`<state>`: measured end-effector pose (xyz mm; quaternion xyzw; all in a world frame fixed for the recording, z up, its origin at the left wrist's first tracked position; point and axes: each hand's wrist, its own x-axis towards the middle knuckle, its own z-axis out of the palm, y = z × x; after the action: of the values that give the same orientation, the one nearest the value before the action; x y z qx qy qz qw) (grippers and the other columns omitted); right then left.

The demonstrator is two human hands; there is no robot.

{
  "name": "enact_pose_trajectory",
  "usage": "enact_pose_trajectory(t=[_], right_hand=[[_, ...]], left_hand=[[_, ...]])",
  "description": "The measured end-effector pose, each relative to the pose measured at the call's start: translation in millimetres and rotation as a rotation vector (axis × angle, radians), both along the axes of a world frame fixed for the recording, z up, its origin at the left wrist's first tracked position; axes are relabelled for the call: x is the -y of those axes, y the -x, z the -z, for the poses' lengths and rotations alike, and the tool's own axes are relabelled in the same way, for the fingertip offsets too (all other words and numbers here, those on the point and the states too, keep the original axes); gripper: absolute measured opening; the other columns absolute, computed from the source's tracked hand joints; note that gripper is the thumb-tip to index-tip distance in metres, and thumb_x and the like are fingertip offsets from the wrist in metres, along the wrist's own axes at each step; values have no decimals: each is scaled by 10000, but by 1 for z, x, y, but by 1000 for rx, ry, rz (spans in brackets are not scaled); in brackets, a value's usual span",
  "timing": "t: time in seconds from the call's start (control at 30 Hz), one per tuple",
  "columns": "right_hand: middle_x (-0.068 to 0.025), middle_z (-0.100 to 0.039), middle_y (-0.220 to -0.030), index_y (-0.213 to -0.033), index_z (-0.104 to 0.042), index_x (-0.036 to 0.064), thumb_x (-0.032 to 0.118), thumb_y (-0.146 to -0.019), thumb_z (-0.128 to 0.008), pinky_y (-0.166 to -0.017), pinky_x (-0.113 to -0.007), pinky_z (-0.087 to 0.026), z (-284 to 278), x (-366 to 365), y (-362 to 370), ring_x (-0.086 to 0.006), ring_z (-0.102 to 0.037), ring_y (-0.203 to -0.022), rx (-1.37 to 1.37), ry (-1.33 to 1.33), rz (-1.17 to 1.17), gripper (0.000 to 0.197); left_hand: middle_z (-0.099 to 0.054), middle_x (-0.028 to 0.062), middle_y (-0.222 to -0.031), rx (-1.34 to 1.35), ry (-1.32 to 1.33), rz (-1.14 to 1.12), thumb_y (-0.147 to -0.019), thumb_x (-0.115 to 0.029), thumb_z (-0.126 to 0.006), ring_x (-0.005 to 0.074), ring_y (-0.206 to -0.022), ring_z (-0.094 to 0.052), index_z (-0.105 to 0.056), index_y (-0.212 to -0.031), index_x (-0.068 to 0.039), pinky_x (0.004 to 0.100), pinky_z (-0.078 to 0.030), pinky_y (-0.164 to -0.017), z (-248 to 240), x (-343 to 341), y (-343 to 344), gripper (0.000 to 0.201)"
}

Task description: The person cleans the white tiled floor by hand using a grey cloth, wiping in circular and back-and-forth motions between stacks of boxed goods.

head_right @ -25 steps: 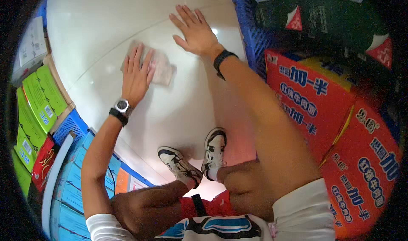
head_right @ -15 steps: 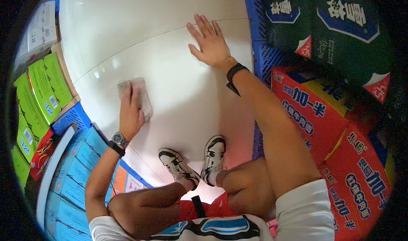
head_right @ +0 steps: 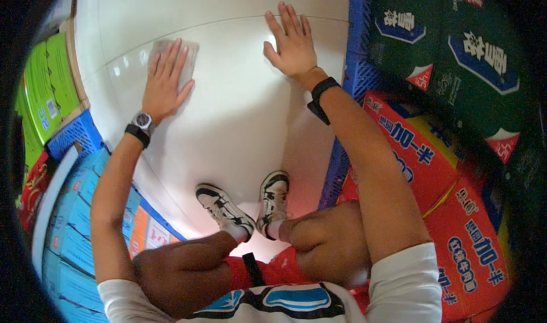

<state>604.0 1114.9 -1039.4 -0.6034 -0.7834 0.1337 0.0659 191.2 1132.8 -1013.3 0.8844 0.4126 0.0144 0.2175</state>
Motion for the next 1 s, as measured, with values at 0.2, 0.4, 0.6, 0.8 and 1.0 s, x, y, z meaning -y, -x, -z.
enact_pose_trajectory(t=[0.2,0.4,0.6,0.8,1.0], right_hand=[[-198,-199,-1952,-1855,-357,210,460,-1094,-596,-1444,-642,-120,11,3,2,-388,-190,-1803,-6,-16,-8,836],[-218,-266,-1925,-1837,-397,173,407,-1112,-576,-1419,-671,-159,11,4,25,-445,-247,-1773,-76,-103,-57,783],[-243,-281,-1915,-1827,-418,155,406,-1079,-618,-1425,-684,-140,9,0,0,-462,-256,-1769,-18,-64,-27,814],[-253,-278,-1912,-1833,-391,131,399,-1081,-616,-1420,-697,-141,8,-3,11,-471,-249,-1769,-12,-70,-42,829],[-248,-258,-1920,-1841,-375,142,413,-1108,-581,-1428,-677,-132,8,1,14,-456,-225,-1779,-14,-77,-58,808]], left_hand=[[-240,136,-1954,20,-190,-48,-1133,-464,-653,366,-1790,-249,-301,-1875,-190,582,-191,-1455,21,-81,4,865],[-254,175,-1942,-675,-358,-187,-1127,-393,-685,415,-1776,-262,-298,-1873,-179,598,-189,-1450,13,-113,111,867],[-264,237,-1922,-96,-44,-397,-1086,-355,-705,465,-1780,-214,-286,-1851,-36,623,-145,-1449,2,133,135,929],[-279,165,-1937,-102,-70,-263,-1092,-262,-667,394,-1780,-262,-302,-1863,-99,614,-184,-1439,3,60,179,868],[-340,94,-1924,-23,-326,-323,-1165,-302,-607,350,-1747,-351,-335,-1861,-151,559,-231,-1430,24,-25,202,763]])
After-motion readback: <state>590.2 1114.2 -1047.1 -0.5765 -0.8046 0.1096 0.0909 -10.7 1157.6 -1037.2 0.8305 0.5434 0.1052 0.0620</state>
